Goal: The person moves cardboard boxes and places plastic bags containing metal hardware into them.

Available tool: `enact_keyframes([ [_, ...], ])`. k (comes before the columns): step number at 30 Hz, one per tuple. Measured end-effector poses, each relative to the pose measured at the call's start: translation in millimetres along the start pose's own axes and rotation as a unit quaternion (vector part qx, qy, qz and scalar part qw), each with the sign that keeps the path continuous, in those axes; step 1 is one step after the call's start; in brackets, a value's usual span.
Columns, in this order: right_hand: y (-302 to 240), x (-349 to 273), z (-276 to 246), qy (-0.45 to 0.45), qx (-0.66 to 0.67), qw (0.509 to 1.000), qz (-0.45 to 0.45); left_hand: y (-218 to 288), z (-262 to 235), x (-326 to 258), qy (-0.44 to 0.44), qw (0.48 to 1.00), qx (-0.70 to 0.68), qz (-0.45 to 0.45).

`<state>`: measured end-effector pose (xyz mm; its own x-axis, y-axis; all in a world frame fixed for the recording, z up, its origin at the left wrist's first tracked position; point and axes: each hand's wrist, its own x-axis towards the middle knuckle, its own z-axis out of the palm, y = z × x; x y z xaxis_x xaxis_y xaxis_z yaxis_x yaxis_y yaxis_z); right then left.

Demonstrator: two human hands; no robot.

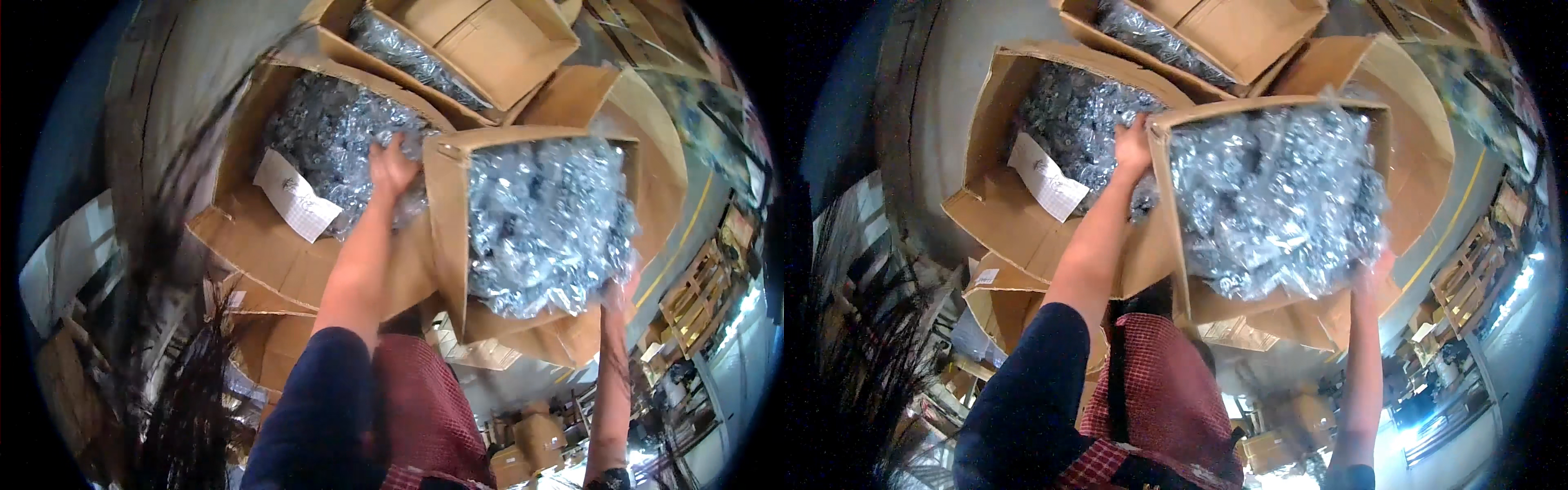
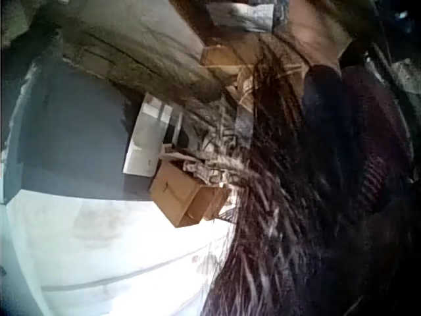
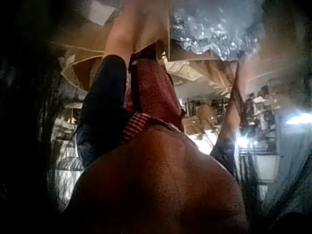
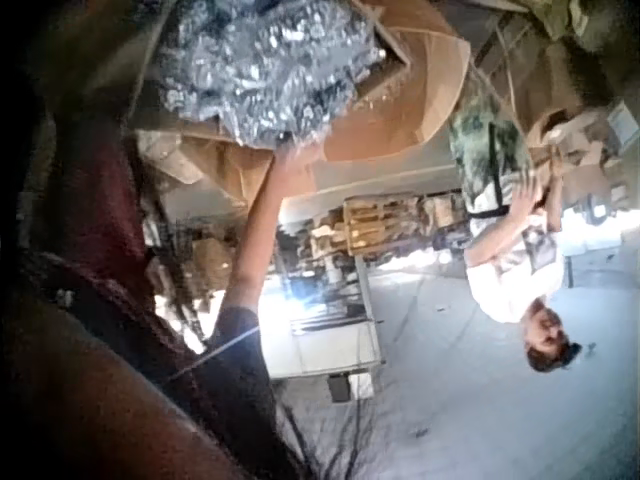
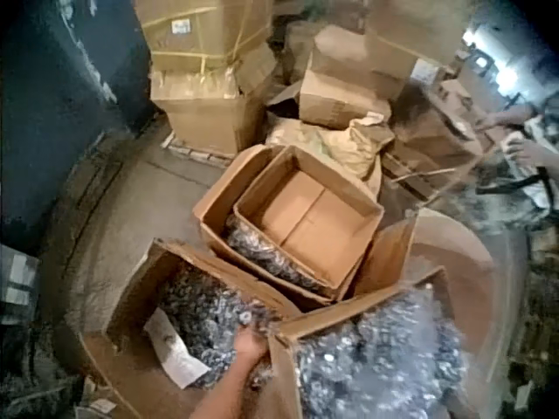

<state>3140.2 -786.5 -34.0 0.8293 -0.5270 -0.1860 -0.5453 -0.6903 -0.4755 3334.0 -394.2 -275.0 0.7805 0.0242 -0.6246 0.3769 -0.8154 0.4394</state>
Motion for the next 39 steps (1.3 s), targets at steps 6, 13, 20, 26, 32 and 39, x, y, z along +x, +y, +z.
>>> enact_keyframes([
  [6, -16.0, -5.1, -1.7, -0.011, 0.074, 0.99, 0.117, -26.8, -46.2, -52.3, 0.016, 0.956, -0.292, 0.009],
  [13, -39.7, -1.8, -4.5, 0.012, 0.073, 0.994, 0.08, 28.9, -201.2, -209.0, 0.022, 0.93, -0.363, 0.06],
  [20, -39.4, -4.7, 1.5, 0.054, 0.057, 0.992, 0.102, 123.4, -204.2, -253.3, 0.014, 0.86, -0.41, 0.305],
  [26, -51.1, -2.3, 0.9, 0.013, -0.002, 0.996, 0.084, 176.1, -135.1, -238.5, 0.062, 0.798, 0.044, 0.598],
  [32, -80.6, -25.1, -11.6, 0.077, 0.166, 0.976, -0.12, 146.2, -137.4, -256.7, -0.01, 0.821, 0.061, 0.567],
  [39, -207.4, -33.5, -0.3, -0.024, 0.054, 0.963, -0.263, 158.6, -137.4, -264.8, -0.048, 0.869, 0.08, 0.486],
])
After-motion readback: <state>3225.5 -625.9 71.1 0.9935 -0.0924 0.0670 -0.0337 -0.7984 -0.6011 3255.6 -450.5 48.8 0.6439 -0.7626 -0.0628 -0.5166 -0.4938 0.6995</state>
